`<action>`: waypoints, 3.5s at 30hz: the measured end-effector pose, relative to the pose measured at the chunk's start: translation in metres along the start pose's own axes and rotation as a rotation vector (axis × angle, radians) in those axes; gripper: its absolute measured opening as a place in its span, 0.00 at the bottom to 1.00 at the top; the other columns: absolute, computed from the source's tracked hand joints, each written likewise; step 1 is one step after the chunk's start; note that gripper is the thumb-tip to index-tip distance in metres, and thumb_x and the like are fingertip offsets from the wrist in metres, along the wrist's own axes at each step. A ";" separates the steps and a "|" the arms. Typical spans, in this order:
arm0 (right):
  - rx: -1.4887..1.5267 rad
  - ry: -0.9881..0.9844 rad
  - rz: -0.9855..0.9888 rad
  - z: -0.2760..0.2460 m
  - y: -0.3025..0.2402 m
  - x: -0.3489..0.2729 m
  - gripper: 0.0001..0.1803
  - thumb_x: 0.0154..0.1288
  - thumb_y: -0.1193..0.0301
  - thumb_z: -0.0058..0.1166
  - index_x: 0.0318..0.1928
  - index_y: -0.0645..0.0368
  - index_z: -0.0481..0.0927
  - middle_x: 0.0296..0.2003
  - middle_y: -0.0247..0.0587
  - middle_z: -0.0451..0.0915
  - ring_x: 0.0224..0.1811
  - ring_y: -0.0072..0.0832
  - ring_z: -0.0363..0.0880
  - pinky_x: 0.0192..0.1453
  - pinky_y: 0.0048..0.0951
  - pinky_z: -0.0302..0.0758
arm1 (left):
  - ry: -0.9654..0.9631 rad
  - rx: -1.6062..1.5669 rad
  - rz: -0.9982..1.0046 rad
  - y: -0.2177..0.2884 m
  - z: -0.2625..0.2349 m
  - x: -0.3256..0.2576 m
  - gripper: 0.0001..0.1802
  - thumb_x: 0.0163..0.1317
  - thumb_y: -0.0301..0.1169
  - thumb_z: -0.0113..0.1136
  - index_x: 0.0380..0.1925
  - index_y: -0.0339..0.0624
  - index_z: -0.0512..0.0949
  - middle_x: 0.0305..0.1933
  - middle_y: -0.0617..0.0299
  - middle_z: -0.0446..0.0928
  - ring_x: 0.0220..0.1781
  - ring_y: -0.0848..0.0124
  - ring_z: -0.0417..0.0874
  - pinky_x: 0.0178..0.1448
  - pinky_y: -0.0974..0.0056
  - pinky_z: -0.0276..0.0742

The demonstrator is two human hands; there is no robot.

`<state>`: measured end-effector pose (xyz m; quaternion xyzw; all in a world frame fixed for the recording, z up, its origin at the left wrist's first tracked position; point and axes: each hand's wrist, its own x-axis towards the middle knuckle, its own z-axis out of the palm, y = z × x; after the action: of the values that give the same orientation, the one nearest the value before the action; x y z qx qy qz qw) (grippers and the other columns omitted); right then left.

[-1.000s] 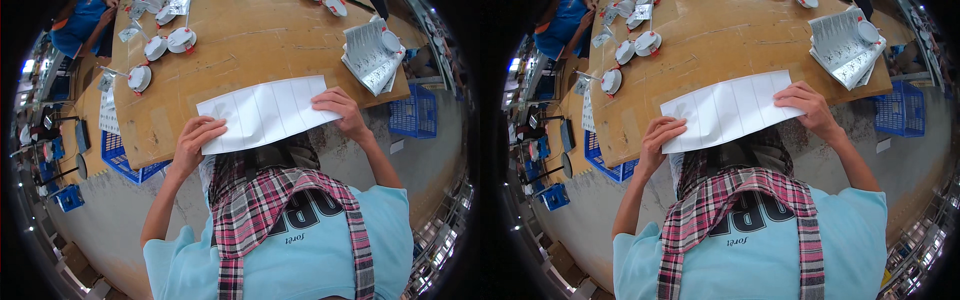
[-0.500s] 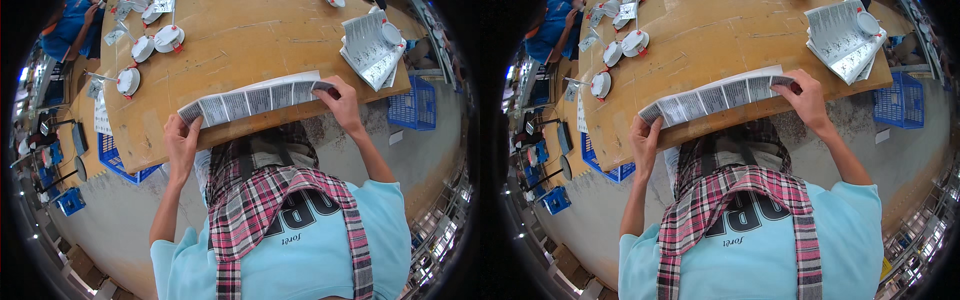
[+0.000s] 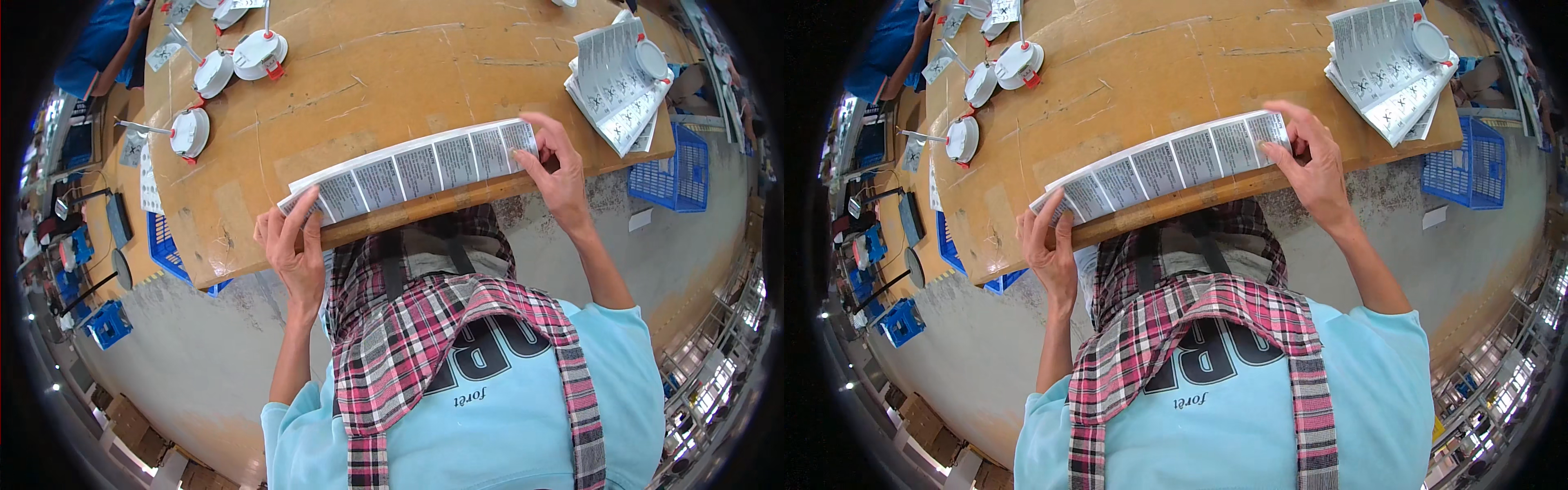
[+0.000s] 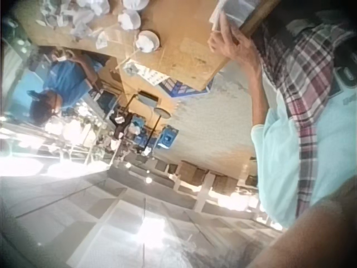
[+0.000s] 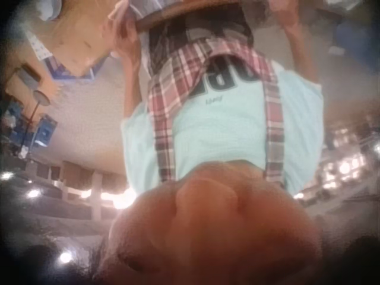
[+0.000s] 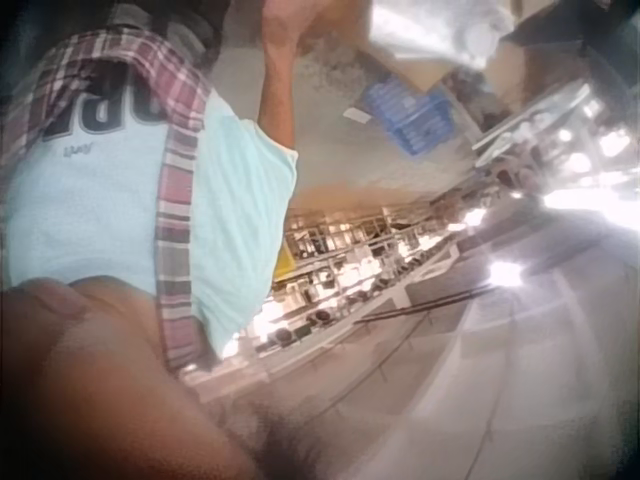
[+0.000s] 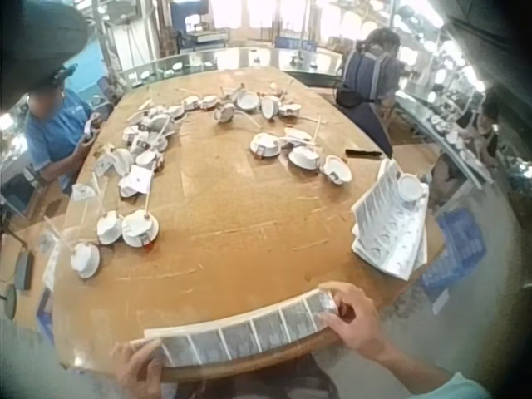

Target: Applying adhesive certification labels to the backs of small circular light fixtures on an assembly line.

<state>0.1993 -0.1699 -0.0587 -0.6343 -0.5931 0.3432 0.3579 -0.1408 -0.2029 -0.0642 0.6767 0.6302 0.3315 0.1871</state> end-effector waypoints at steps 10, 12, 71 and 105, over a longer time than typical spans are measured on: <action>-0.219 -0.068 -0.113 -0.004 -0.002 0.003 0.06 0.57 0.73 0.59 0.36 0.53 0.83 0.22 0.31 0.72 0.29 0.26 0.63 0.36 0.27 0.61 | -0.095 0.046 -0.060 0.005 0.002 0.003 0.06 0.54 0.25 0.62 0.32 0.48 0.83 0.29 0.69 0.69 0.41 0.67 0.65 0.54 0.63 0.55; -0.229 -0.067 -0.092 -0.004 -0.003 0.003 0.06 0.57 0.73 0.59 0.37 0.53 0.83 0.22 0.31 0.72 0.29 0.26 0.63 0.36 0.27 0.61 | -0.090 0.082 -0.076 0.009 0.001 0.004 0.04 0.53 0.25 0.61 0.29 0.46 0.80 0.28 0.68 0.69 0.42 0.66 0.65 0.55 0.62 0.54; -0.474 0.062 -0.139 0.016 -0.011 0.000 0.16 0.55 0.70 0.61 0.47 0.45 0.83 0.20 0.31 0.67 0.26 0.25 0.64 0.38 0.28 0.65 | -0.558 0.473 0.875 -0.020 -0.013 0.040 0.35 0.54 0.28 0.55 0.66 0.51 0.64 0.63 0.60 0.64 0.69 0.64 0.63 0.73 0.54 0.56; -1.096 0.107 -0.537 0.018 -0.028 0.003 0.31 0.52 0.74 0.60 0.60 0.48 0.70 0.58 0.37 0.64 0.59 0.39 0.62 0.66 0.41 0.57 | -0.446 0.502 0.707 -0.007 -0.009 0.025 0.35 0.50 0.49 0.63 0.61 0.62 0.70 0.67 0.56 0.63 0.67 0.53 0.65 0.66 0.52 0.66</action>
<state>0.1700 -0.1646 -0.0432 -0.5710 -0.8036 -0.1462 0.0829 -0.1519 -0.1789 -0.0573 0.9281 0.3667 0.0595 0.0243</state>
